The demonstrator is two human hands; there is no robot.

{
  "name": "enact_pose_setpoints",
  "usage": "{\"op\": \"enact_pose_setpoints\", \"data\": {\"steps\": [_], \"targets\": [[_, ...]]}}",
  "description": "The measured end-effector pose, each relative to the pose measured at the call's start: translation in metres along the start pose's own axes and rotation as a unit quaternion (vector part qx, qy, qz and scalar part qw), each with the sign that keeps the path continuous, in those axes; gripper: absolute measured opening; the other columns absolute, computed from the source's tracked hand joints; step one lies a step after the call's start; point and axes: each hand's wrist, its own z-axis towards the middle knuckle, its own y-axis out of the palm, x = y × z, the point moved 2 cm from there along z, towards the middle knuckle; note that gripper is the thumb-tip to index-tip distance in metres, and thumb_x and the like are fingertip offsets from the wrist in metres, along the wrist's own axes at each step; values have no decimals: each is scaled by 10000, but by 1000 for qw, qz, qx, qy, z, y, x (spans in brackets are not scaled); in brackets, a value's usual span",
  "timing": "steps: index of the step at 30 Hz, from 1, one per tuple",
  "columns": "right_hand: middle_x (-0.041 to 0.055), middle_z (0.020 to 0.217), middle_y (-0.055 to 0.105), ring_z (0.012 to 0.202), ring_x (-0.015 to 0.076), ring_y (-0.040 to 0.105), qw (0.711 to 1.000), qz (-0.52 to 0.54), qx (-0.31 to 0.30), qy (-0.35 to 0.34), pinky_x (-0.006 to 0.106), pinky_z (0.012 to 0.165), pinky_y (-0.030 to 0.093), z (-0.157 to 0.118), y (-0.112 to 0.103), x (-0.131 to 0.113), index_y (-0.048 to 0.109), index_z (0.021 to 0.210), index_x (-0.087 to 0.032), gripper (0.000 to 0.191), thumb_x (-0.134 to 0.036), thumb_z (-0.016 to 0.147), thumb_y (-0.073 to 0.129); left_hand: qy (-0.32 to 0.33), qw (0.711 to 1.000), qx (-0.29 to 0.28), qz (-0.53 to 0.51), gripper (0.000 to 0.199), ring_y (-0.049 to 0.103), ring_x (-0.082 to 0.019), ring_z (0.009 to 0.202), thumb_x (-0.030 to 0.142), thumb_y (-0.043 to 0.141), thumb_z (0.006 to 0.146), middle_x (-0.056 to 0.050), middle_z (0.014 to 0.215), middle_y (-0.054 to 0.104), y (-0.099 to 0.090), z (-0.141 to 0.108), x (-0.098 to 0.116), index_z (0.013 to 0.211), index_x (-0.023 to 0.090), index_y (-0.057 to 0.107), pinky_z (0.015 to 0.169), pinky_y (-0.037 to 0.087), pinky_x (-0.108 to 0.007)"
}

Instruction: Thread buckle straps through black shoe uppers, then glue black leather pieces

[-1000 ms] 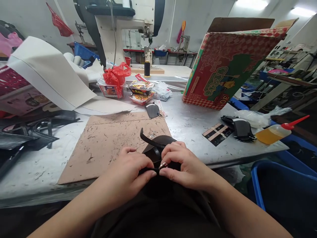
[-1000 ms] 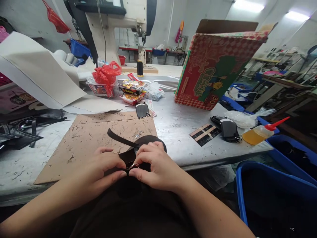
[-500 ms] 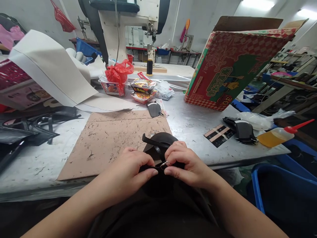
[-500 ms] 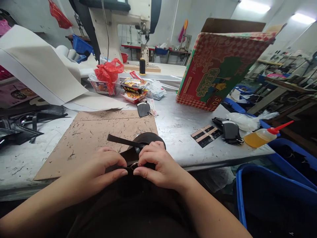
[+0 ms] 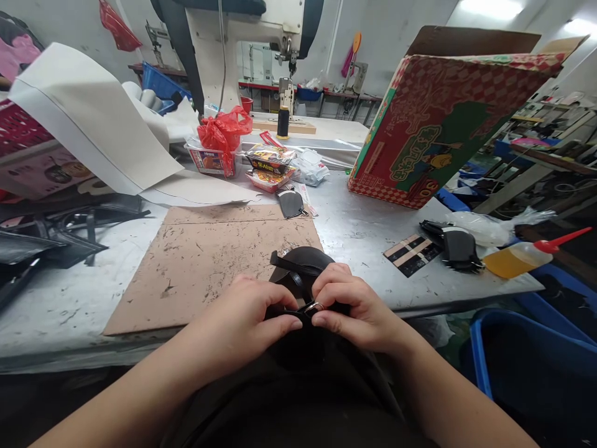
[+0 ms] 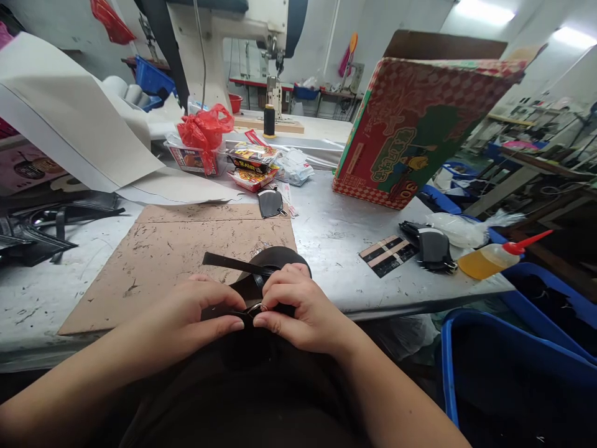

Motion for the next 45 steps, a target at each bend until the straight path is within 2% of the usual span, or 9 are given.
{"op": "enact_pose_setpoints", "data": {"steps": [5,9,16,20,27,35,45], "targets": [[10,750,561,730,162,480,1000,-10,3,7,370,746,316,0,-1,0,542,696,-193,249,-360,880,545,-17,1000,-2,-12,190,589,-217,878,389,564,790,21,865,706,2,1,-1,889,288,691,762,444,-306],[21,767,581,736,167,497,999,-22,32,4,378,748,323,1,-1,0,554,705,-197,265,-393,881,539,-15,1000,14,-16,228,600,-218,880,414,530,811,14,861,712,3,1,-2,898,283,696,744,449,-296],[8,739,594,712,155,497,997,-45,68,-15,368,745,319,5,-1,-3,552,690,-197,289,-408,886,533,-11,998,4,-68,190,634,-159,789,321,520,822,37,830,716,3,0,1,851,254,695,711,445,-242],[11,733,598,710,161,499,995,-62,73,-17,376,752,316,4,0,-3,550,691,-200,304,-422,895,511,-9,997,10,-79,203,638,-165,800,320,513,825,27,837,721,4,-1,3,851,242,698,709,449,-240],[9,726,597,701,159,491,995,-71,76,-16,378,756,316,2,1,-2,545,688,-201,320,-431,904,490,-3,997,5,-82,229,631,-162,762,321,492,837,16,811,719,6,0,3,852,234,704,698,441,-246],[-3,739,595,704,145,469,995,-77,60,-29,363,754,292,1,0,-3,539,706,-194,287,-395,908,501,15,999,17,-27,210,627,-171,774,318,500,838,34,807,719,7,0,6,821,268,703,835,392,-300],[-3,721,606,676,139,469,996,-73,36,-39,365,748,282,1,1,-4,555,696,-189,301,-397,907,503,47,999,7,5,196,626,-167,768,306,516,838,28,779,713,5,1,6,800,258,702,797,389,-280]]}}
